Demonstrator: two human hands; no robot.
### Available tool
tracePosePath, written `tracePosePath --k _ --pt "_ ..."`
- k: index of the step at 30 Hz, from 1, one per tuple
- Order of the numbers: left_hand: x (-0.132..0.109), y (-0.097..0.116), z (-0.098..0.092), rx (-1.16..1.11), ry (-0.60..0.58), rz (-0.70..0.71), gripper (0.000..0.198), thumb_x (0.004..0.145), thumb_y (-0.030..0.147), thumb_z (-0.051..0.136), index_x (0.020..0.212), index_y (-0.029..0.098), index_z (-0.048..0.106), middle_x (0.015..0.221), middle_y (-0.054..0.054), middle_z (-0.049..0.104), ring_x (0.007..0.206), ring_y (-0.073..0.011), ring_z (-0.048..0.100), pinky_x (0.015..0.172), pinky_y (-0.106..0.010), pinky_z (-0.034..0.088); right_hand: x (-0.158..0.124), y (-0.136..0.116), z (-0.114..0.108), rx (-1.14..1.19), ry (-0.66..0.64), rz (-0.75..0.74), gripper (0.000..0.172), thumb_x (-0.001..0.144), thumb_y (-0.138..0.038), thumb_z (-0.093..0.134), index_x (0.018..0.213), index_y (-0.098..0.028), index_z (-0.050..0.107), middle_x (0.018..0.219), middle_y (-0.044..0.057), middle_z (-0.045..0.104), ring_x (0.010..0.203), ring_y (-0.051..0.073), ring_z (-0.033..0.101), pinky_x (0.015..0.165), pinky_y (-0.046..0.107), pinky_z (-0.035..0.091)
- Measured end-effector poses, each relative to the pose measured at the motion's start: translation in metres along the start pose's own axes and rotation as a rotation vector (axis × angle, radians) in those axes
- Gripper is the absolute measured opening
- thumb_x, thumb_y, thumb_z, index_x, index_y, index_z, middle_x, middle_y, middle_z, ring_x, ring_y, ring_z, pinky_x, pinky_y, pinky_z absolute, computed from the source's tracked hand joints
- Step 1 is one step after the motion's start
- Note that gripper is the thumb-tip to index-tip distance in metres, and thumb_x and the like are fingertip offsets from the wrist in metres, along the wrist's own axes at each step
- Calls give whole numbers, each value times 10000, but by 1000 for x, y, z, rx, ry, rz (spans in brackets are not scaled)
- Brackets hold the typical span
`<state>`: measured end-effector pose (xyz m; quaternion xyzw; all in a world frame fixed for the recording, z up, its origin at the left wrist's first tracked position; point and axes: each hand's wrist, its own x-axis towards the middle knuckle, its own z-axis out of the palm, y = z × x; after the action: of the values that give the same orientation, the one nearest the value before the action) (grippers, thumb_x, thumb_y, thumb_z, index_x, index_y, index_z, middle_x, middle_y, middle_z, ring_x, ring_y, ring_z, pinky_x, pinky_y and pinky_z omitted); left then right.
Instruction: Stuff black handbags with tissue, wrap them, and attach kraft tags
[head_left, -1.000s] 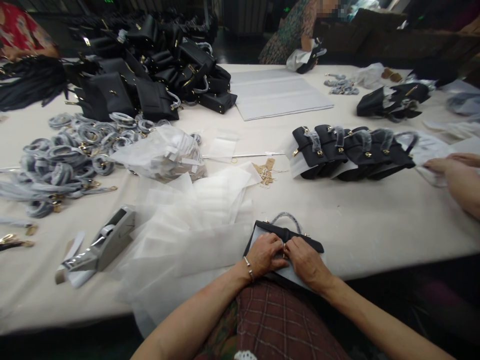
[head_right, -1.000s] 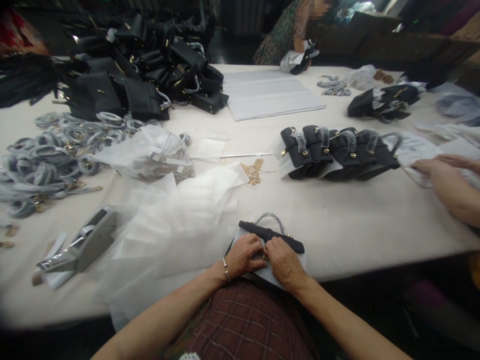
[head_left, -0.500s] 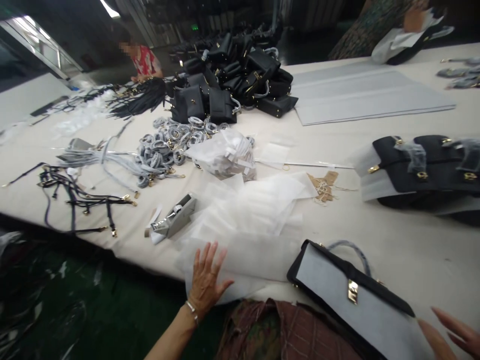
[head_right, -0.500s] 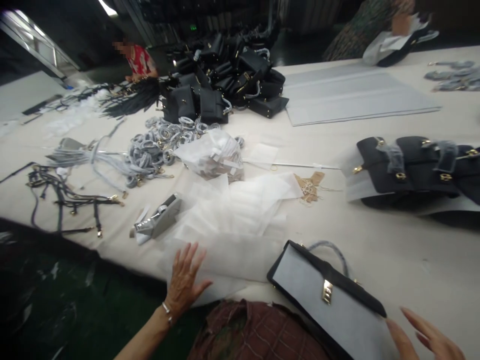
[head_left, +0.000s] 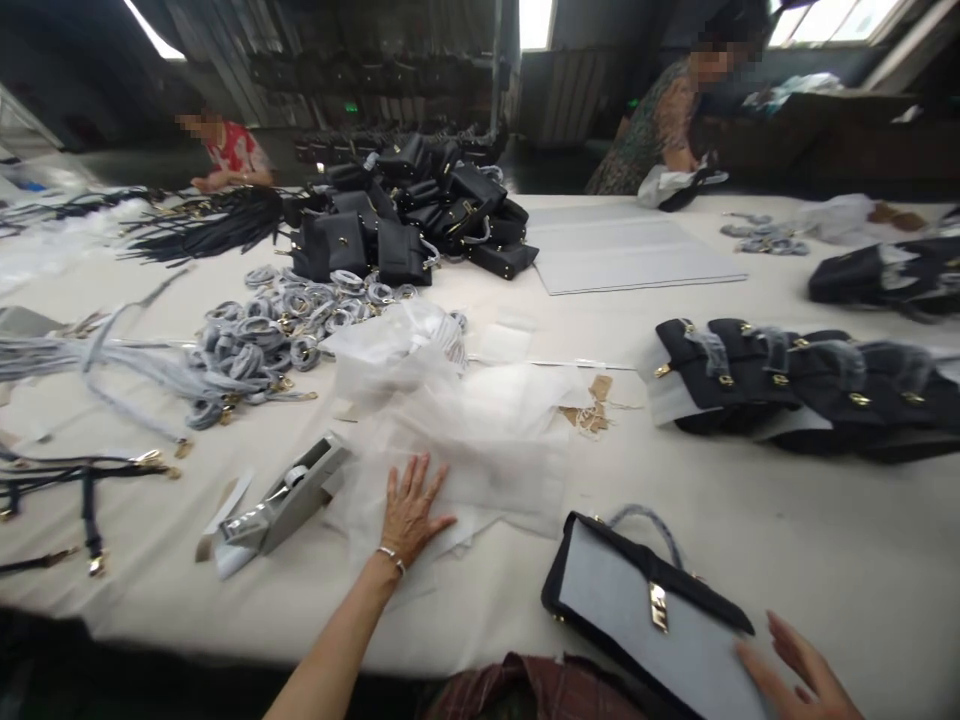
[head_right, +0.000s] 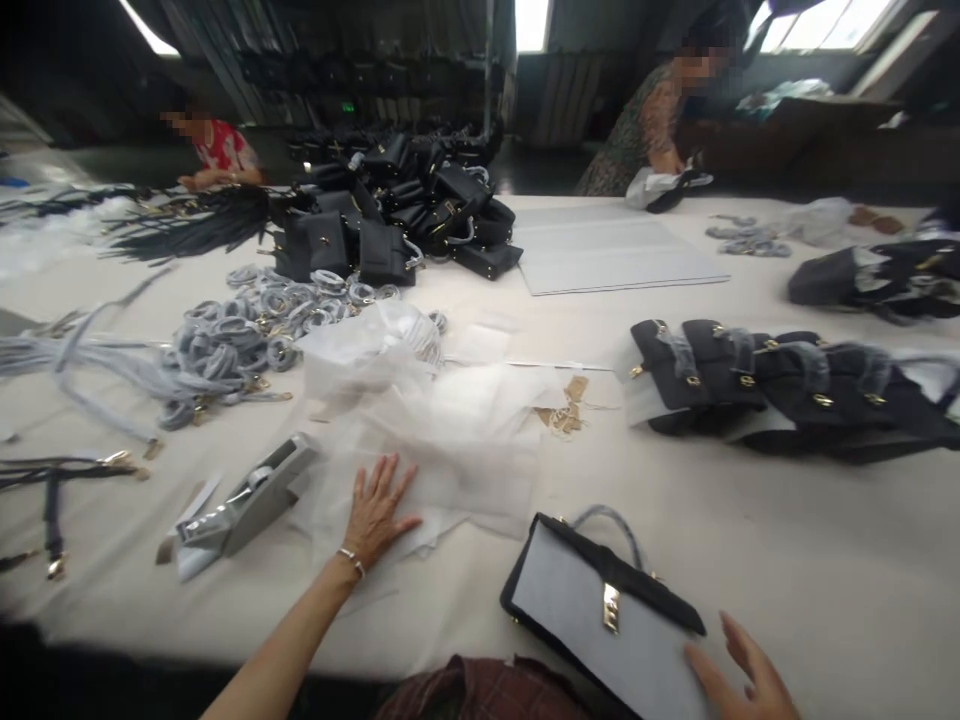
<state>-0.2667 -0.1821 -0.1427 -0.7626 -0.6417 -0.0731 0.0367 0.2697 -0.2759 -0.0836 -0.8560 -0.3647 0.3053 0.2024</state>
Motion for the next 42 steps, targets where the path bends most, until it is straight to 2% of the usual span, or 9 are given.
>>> tracePosePath --k 5,9,15,19,23,27,31,36,42 --pt "-7 -6 -28 -115 203 48 447 936 454 493 1308 215 558 1473 -173 426 1366 -344 382 1119 -581 246 -9 -13 -12 279 -179 302 839 624 -715 608 1267 -186 509 1367 191 539 1276 344 503 889 409 555" --pt "-6 29 -62 -400 263 6 282 946 394 499 1106 210 641 1175 -123 655 1129 -278 588 1006 -456 421 -12 -28 -27 447 -393 373 795 666 -690 676 1285 -216 519 1389 147 535 1221 311 555 823 357 567" --pt "19 156 -54 -1109 -622 -118 402 915 457 485 1166 167 603 1053 -104 696 924 -242 656 819 -364 519 -12 -48 -16 444 -557 335 679 715 -625 706 1256 -244 554 1213 107 663 1017 273 667 730 319 562" --pt "33 199 -37 -1377 -691 -142 706 722 444 741 1297 116 495 1218 -164 625 1097 -312 597 949 -429 482 -7 -53 -6 437 -442 142 747 647 -563 768 1261 -208 534 1217 122 655 1100 311 627 830 367 561" --pt "35 199 -39 -1432 -386 -54 1000 666 319 807 1477 177 239 1439 -155 430 1302 -321 433 1110 -464 353 0 -52 -7 486 -219 -151 930 582 -495 808 1363 -200 400 1391 156 522 1239 319 533 1034 394 466" --pt "38 198 -33 -1271 -208 121 904 777 293 705 1496 167 171 1453 -182 375 1355 -326 363 1152 -517 285 1 -48 3 324 -162 -282 948 651 -483 735 1442 -191 303 1504 148 386 1343 316 425 1127 417 357" --pt "34 192 -22 -1205 -224 204 773 820 244 631 1468 166 217 1453 -187 375 1358 -311 368 1145 -530 307 4 -38 8 184 -174 -251 888 660 -458 682 1416 -125 357 1430 184 478 1326 331 447 1136 436 337" --pt "38 165 -44 -1098 -311 287 674 796 61 495 1430 218 330 1443 -123 421 1346 -250 395 1140 -465 338 31 -19 -29 280 -409 -221 667 618 -321 632 1270 -186 584 1323 143 598 1241 315 544 1004 378 493" --pt "130 188 -75 -847 -268 121 151 903 156 479 925 189 625 945 -45 635 879 -172 613 835 -295 492 63 -27 -49 245 -235 -92 530 528 -532 713 939 -199 740 1029 139 738 994 344 686 869 377 571"
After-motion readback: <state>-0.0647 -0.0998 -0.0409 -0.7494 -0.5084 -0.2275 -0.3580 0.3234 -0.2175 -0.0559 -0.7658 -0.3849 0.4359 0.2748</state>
